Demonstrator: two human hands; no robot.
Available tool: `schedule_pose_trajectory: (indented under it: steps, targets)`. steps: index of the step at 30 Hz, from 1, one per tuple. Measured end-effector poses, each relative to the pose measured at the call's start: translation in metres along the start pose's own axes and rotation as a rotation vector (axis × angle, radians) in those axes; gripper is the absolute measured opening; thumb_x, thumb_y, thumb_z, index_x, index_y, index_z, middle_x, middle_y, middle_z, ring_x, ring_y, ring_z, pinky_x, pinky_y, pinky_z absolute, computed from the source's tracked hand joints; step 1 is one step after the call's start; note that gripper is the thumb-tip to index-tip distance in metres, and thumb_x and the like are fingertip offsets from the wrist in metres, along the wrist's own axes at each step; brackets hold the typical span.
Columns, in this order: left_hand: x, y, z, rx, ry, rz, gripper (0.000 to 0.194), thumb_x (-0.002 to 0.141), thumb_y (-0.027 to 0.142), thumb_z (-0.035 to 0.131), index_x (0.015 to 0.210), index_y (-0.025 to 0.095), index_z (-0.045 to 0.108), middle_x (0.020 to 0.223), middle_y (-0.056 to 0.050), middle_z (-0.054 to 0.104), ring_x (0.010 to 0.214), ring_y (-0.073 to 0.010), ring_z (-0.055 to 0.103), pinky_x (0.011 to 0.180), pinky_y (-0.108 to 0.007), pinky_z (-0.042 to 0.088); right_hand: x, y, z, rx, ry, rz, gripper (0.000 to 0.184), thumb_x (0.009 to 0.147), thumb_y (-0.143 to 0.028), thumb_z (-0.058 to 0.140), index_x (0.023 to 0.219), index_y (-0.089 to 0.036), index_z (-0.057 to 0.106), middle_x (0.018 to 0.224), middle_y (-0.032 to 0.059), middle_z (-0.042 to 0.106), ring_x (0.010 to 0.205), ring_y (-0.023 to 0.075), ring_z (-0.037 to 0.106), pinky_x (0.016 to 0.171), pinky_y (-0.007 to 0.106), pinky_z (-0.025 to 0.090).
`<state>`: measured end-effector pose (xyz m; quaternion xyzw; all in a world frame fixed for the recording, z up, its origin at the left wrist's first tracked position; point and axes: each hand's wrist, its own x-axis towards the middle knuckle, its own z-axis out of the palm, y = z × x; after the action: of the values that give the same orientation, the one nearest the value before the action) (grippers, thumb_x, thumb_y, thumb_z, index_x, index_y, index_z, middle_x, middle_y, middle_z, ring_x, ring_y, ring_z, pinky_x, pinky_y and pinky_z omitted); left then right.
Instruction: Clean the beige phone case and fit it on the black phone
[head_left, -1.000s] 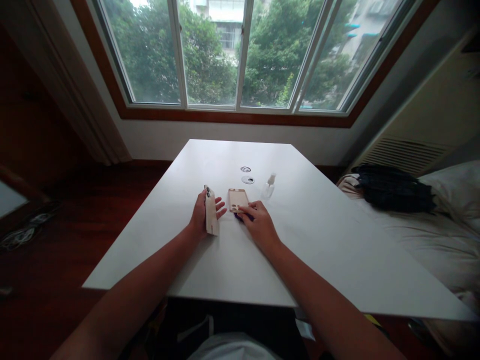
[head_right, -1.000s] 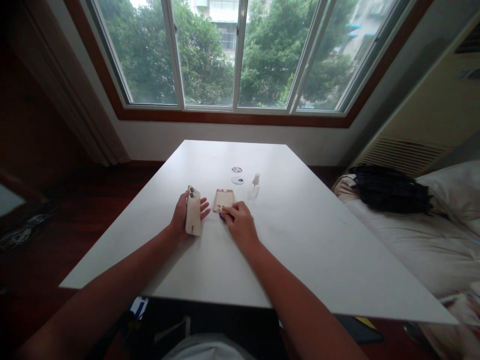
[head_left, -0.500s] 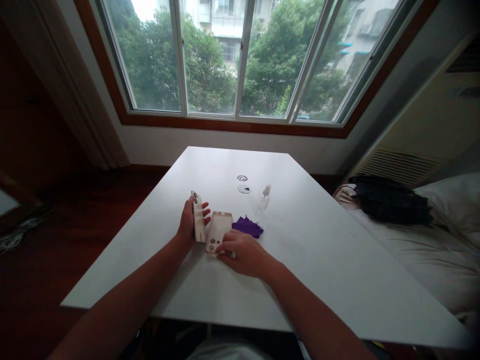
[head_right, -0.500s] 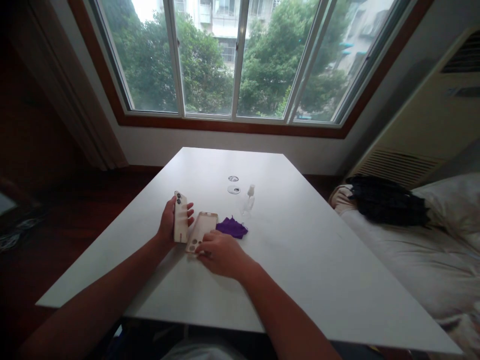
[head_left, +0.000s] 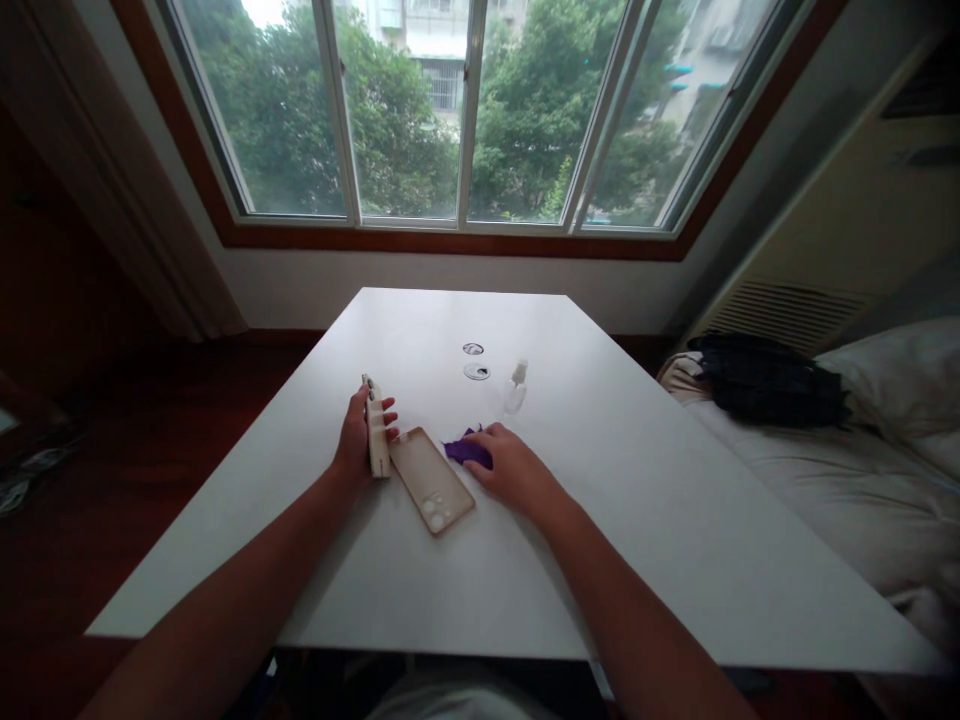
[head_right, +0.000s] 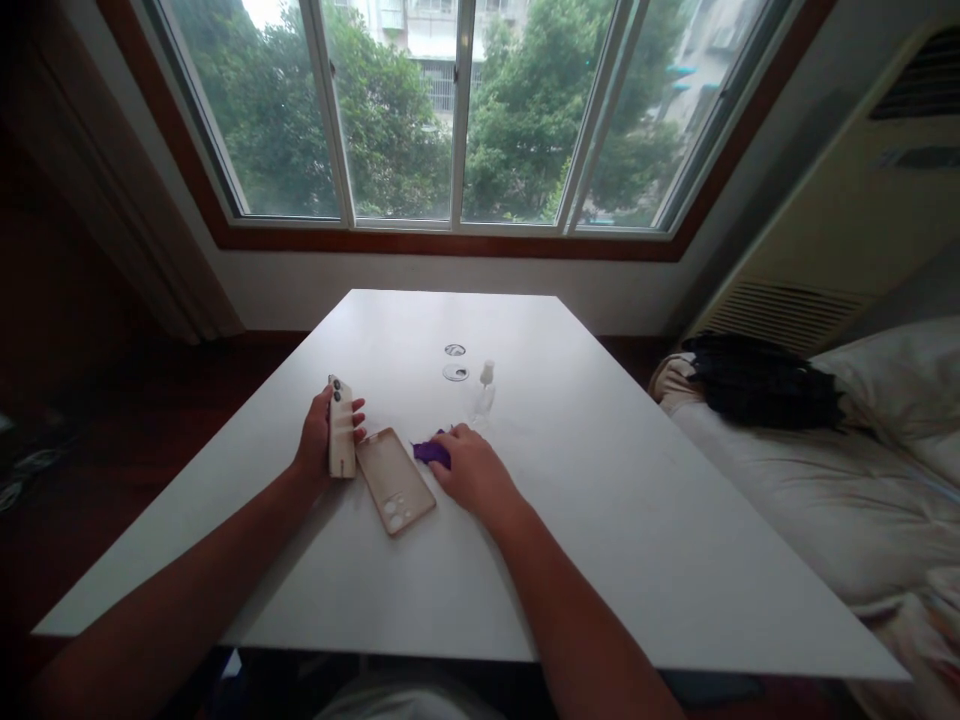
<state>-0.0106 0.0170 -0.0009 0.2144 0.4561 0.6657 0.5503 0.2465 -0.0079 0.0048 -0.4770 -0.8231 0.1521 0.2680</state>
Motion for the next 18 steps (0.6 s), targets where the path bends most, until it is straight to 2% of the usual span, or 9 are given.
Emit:
schedule_pose_trajectory:
  steps: [3, 5, 7, 10, 12, 15, 18]
  targets:
    - [-0.005, -0.005, 0.002, 0.005, -0.037, 0.011, 0.043, 0.089, 0.06, 0.062, 0.108, 0.021, 0.063, 0.108, -0.008, 0.07, 0.068, -0.0135, 0.066, 0.05, -0.023, 0.057, 0.0, 0.012, 0.008, -0.074, 0.053, 0.13, 0.018, 0.085, -0.024, 0.076, 0.103, -0.023, 0.081, 0.099, 0.0106, 0.068, 0.087, 0.0251, 0.066, 0.081, 0.038, 0.052]
    - [-0.008, -0.007, 0.004, -0.009, -0.084, -0.004, 0.045, 0.09, 0.06, 0.061, 0.107, 0.019, 0.064, 0.108, -0.009, 0.07, 0.068, -0.0134, 0.065, 0.053, -0.024, 0.058, -0.003, 0.007, 0.011, -0.106, 0.154, 0.131, 0.017, 0.087, -0.024, 0.075, 0.103, -0.021, 0.081, 0.098, 0.0128, 0.068, 0.091, 0.028, 0.065, 0.084, 0.041, 0.051]
    - [-0.012, -0.009, 0.004, -0.033, -0.135, -0.024, 0.046, 0.09, 0.06, 0.06, 0.107, 0.018, 0.065, 0.107, -0.009, 0.07, 0.07, -0.0135, 0.066, 0.056, -0.024, 0.059, -0.009, -0.008, 0.013, -0.049, 0.187, -0.005, 0.02, 0.091, -0.03, 0.073, 0.108, -0.022, 0.079, 0.102, 0.0122, 0.068, 0.096, 0.0273, 0.064, 0.09, 0.041, 0.051]
    - [-0.017, -0.007, 0.003, -0.042, -0.186, -0.08, 0.052, 0.09, 0.064, 0.059, 0.105, 0.015, 0.067, 0.095, -0.008, 0.069, 0.066, -0.0138, 0.064, 0.056, -0.026, 0.059, -0.019, -0.037, 0.022, 0.081, 0.047, -0.301, 0.035, 0.091, -0.05, 0.073, 0.115, -0.025, 0.077, 0.118, 0.0109, 0.068, 0.106, 0.0243, 0.065, 0.099, 0.039, 0.049]
    - [-0.02, -0.006, 0.002, -0.029, -0.201, -0.11, 0.057, 0.09, 0.067, 0.057, 0.105, 0.014, 0.069, 0.086, -0.007, 0.067, 0.062, -0.0141, 0.063, 0.053, -0.026, 0.058, -0.023, -0.05, 0.032, 0.027, -0.048, -0.388, 0.047, 0.085, -0.056, 0.077, 0.12, -0.025, 0.075, 0.124, 0.0126, 0.067, 0.111, 0.0268, 0.064, 0.098, 0.041, 0.049]
    - [-0.022, -0.004, 0.001, -0.028, -0.183, -0.049, 0.054, 0.091, 0.065, 0.057, 0.108, 0.015, 0.068, 0.099, -0.01, 0.071, 0.067, -0.0144, 0.065, 0.056, -0.026, 0.059, -0.02, -0.051, 0.042, -0.133, -0.082, -0.32, 0.049, 0.092, -0.052, 0.07, 0.131, -0.023, 0.07, 0.128, 0.0157, 0.066, 0.115, 0.0304, 0.063, 0.098, 0.044, 0.049]
    - [-0.02, -0.005, 0.001, -0.022, -0.16, -0.006, 0.05, 0.092, 0.061, 0.058, 0.114, 0.017, 0.065, 0.114, -0.011, 0.071, 0.072, -0.0143, 0.067, 0.058, -0.027, 0.06, -0.011, -0.039, 0.045, -0.206, -0.029, -0.119, 0.048, 0.099, -0.054, 0.058, 0.129, -0.02, 0.07, 0.127, 0.0179, 0.067, 0.115, 0.0312, 0.063, 0.099, 0.044, 0.049]
